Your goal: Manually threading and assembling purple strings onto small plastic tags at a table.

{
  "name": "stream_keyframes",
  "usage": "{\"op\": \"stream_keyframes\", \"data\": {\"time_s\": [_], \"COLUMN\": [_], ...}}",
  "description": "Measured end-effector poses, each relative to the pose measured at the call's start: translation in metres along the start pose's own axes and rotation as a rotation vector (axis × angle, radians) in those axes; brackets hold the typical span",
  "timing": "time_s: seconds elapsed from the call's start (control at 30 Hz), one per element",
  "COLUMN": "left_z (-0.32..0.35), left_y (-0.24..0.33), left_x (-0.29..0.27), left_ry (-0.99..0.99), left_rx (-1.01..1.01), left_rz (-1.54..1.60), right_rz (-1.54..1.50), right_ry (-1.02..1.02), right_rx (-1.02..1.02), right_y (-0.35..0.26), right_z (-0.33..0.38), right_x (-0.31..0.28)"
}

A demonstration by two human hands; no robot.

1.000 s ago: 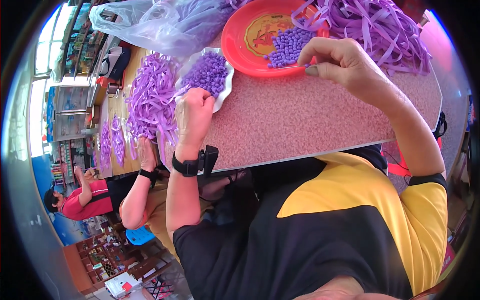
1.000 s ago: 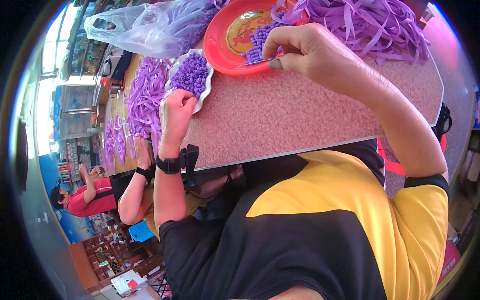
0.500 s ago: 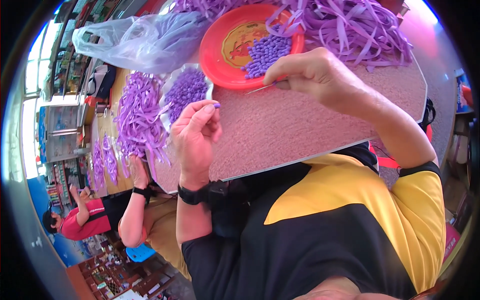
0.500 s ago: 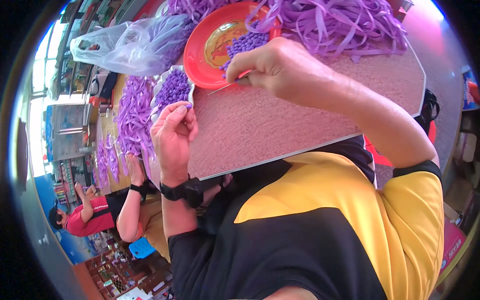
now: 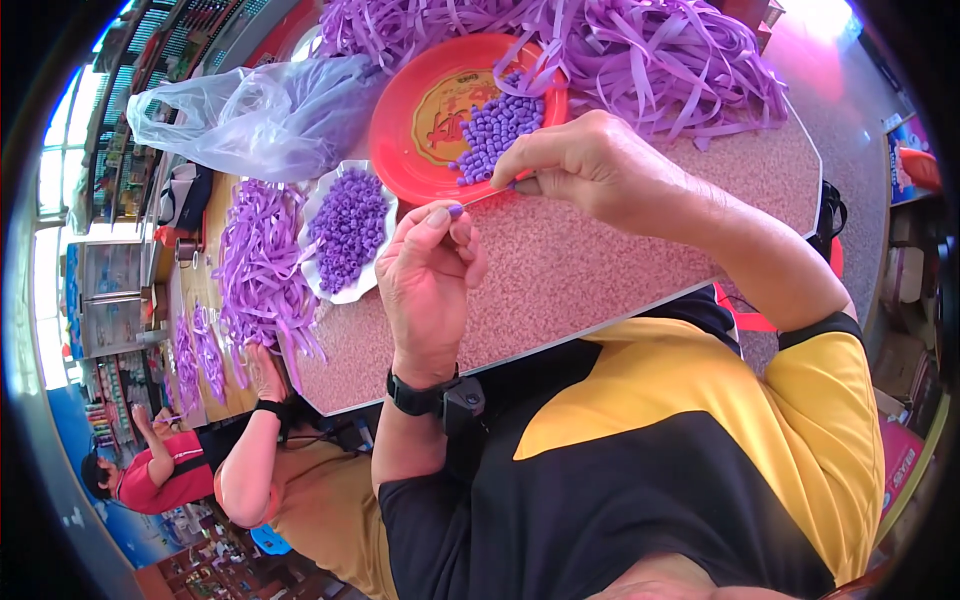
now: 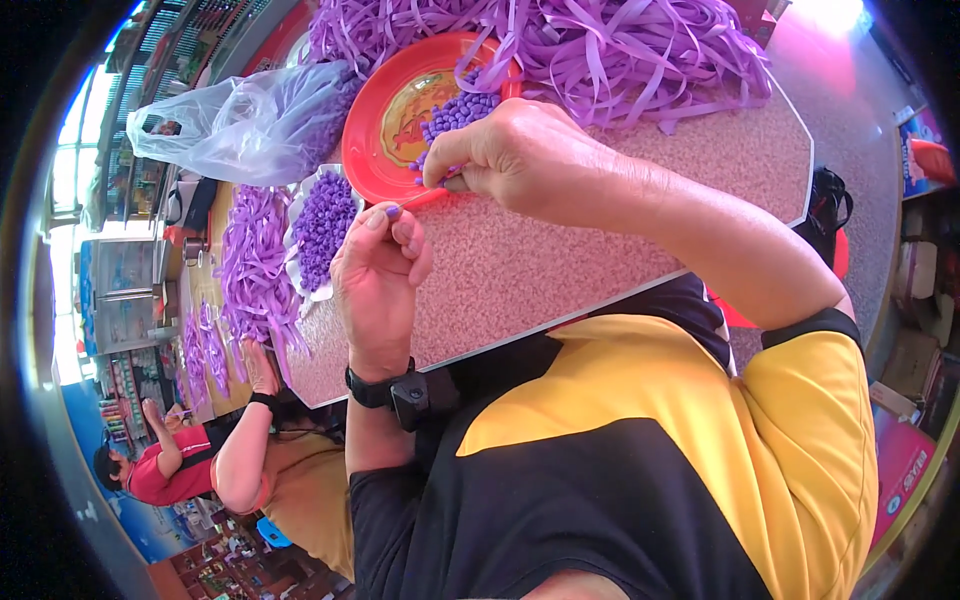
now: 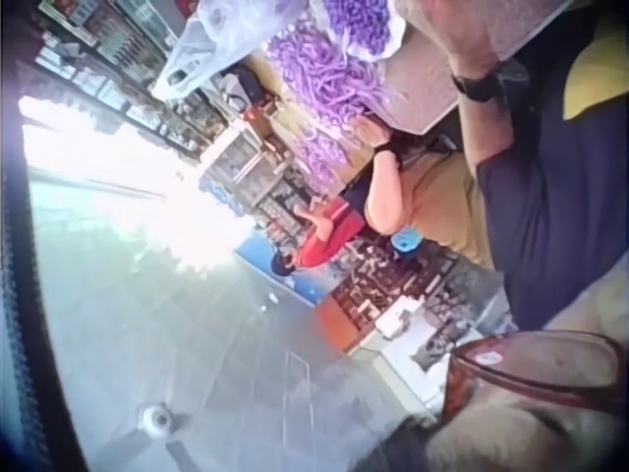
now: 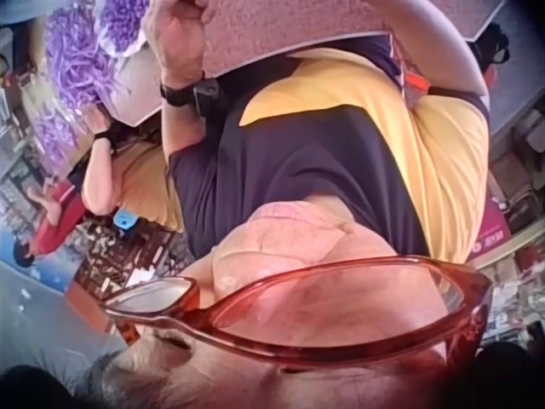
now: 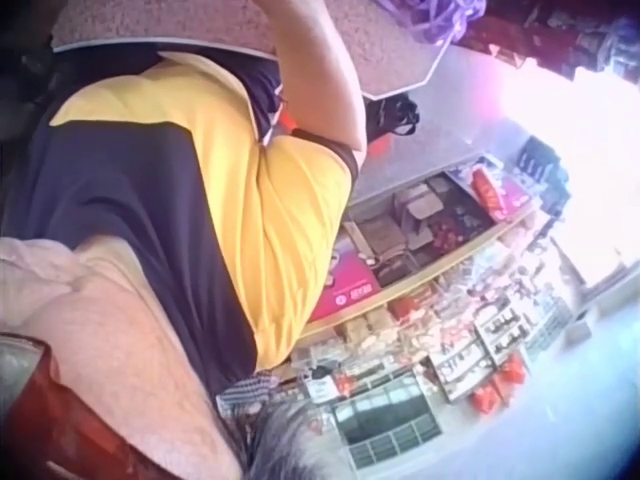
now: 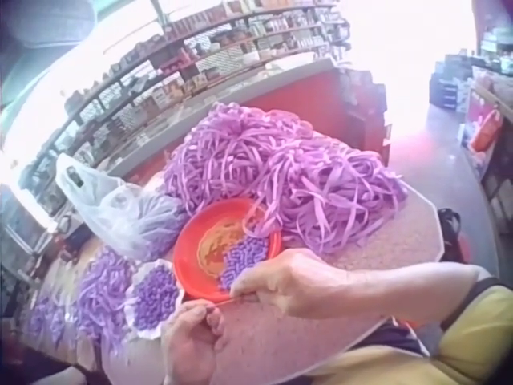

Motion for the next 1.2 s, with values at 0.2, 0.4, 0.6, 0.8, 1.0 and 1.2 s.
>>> {"op": "stream_keyframes", "data": {"time_s": [0.2,0.4,0.6,0.8,1.0,1.2], "left_z": [-0.001,0.001,0.001,0.006,0.007,0.006], "left_y": [0.000,0.001,0.004,0.007,0.013,0.000], "left_x": [-0.002,0.000,0.000,0.007,0.003,0.038], "left_ry": [-0.008,0.023,0.020,0.068,0.116,-0.064], "left_rx": [0.020,0.035,0.159,0.248,0.227,0.171], "left_rz": [0.026,-0.015,-0.096,-0.247,-0.261,-0.610], "right_rz": [0.005,0.035,0.065,0.063,-0.149,-0.407], "right_ry": [-0.004,-0.003,0.017,0.017,0.091,0.362], "right_rx": [0.021,-0.004,-0.013,-0.004,0.083,0.098], "right_y": [0.004,0.003,0.001,0.002,-0.013,-0.015], "right_z": [0.000,0.001,0.000,0.002,-0.008,-0.021], "right_x": [0.003,0.002,0.001,0.005,-0.013,-0.066]}}
Point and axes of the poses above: each hand's wrist, its own z-axis away from the middle knuckle, its own x-axis out of the palm, y = z × x, the point moved 7 cm from there along -z, towards the middle knuckle, and after that the axes turned 14 degrees about y, right-handed, at the moved point
